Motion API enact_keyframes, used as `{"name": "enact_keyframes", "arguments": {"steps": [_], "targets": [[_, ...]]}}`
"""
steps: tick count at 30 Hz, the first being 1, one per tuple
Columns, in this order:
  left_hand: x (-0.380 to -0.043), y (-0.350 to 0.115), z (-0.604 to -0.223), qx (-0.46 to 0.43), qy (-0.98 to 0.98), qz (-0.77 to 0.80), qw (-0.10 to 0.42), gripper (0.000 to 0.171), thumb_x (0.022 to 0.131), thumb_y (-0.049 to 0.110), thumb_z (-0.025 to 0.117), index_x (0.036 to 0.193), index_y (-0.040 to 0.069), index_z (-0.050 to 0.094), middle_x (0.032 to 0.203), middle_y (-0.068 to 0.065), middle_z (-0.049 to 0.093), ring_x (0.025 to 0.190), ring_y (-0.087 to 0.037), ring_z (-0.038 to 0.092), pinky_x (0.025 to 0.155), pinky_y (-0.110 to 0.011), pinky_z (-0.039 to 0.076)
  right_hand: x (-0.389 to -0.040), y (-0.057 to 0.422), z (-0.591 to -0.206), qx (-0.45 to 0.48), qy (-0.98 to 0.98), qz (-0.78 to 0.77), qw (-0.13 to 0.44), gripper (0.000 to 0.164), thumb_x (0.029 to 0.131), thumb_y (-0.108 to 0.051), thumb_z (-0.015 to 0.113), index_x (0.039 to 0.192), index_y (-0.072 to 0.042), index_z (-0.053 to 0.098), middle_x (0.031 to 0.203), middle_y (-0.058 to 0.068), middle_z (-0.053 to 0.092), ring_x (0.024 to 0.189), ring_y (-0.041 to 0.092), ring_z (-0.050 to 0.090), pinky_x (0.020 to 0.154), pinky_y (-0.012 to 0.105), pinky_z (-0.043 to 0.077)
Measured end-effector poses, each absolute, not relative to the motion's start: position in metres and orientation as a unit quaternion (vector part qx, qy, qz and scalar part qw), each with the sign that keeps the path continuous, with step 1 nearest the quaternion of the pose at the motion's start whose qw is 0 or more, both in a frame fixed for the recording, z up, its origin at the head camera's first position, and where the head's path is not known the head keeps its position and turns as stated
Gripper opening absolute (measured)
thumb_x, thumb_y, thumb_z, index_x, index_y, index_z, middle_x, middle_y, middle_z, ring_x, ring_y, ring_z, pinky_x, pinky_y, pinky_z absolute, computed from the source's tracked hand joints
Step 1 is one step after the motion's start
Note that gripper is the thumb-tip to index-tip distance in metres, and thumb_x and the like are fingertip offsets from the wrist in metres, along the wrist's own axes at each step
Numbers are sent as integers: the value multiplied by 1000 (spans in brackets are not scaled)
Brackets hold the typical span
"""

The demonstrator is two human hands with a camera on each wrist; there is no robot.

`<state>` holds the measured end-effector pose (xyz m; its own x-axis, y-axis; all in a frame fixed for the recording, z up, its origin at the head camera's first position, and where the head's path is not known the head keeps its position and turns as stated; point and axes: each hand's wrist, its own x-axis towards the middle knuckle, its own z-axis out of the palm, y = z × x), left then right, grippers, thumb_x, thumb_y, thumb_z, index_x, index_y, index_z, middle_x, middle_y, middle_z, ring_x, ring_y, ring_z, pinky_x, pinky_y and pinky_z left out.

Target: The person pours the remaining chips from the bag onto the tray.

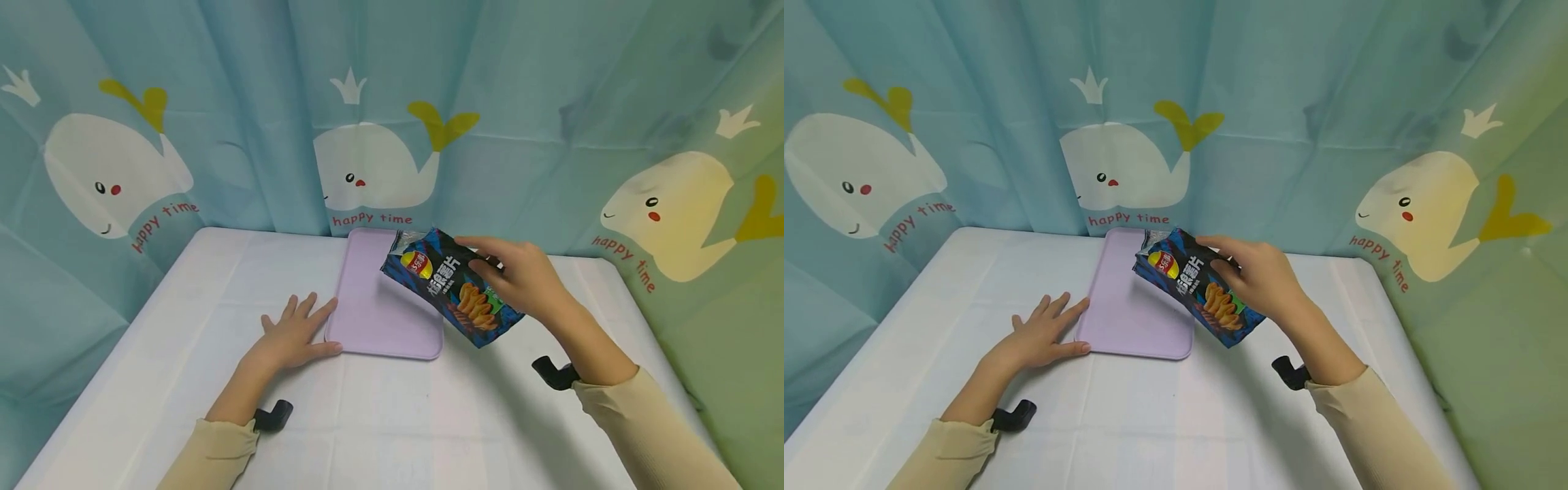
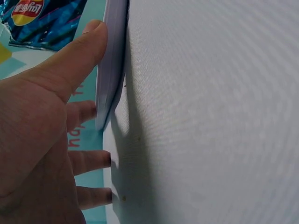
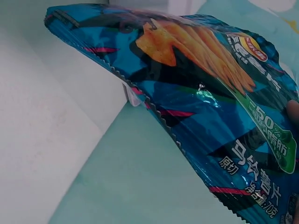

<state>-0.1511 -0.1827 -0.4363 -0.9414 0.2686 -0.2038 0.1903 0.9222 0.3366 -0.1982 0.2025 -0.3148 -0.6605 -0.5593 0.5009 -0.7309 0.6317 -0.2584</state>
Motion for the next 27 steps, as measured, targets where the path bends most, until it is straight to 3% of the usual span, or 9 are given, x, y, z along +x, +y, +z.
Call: {"name": "enact_keyframes", "arguments": {"steps": [10,16,23,27], "targets": [[-152,-185,-438,122,972,167,110,92,85,67,63,158,21,31,161,-25,23,146,-57,13,94,-89,13,-202,190,-302,384,-894,179,146,41,94,-9,69,132,-23,66,67,-3,65,44,6,30,48,27,32],[-154,-184,-439,123,972,167,109,91,85,66,64,158,22,31,161,-25,23,146,-57,13,94,-89,12,-204,184,-291,380,-909,140,102,41,96,-14,67,135,-29,65,83,-2,73,46,8,35,47,28,32],[-154,-184,-436,117,972,166,116,90,86,64,65,158,21,30,162,-25,22,146,-57,11,95,-89,11,-207,168,-272,389,-915,87,64,41,97,-16,66,135,-33,64,61,-10,52,43,9,34,45,26,28],[-153,-184,-436,116,972,166,117,90,86,64,65,158,21,30,162,-26,21,146,-57,10,95,-89,11,-209,158,-263,394,-915,64,56,41,96,-16,67,133,-34,66,63,-10,56,45,10,37,45,27,29]]}}
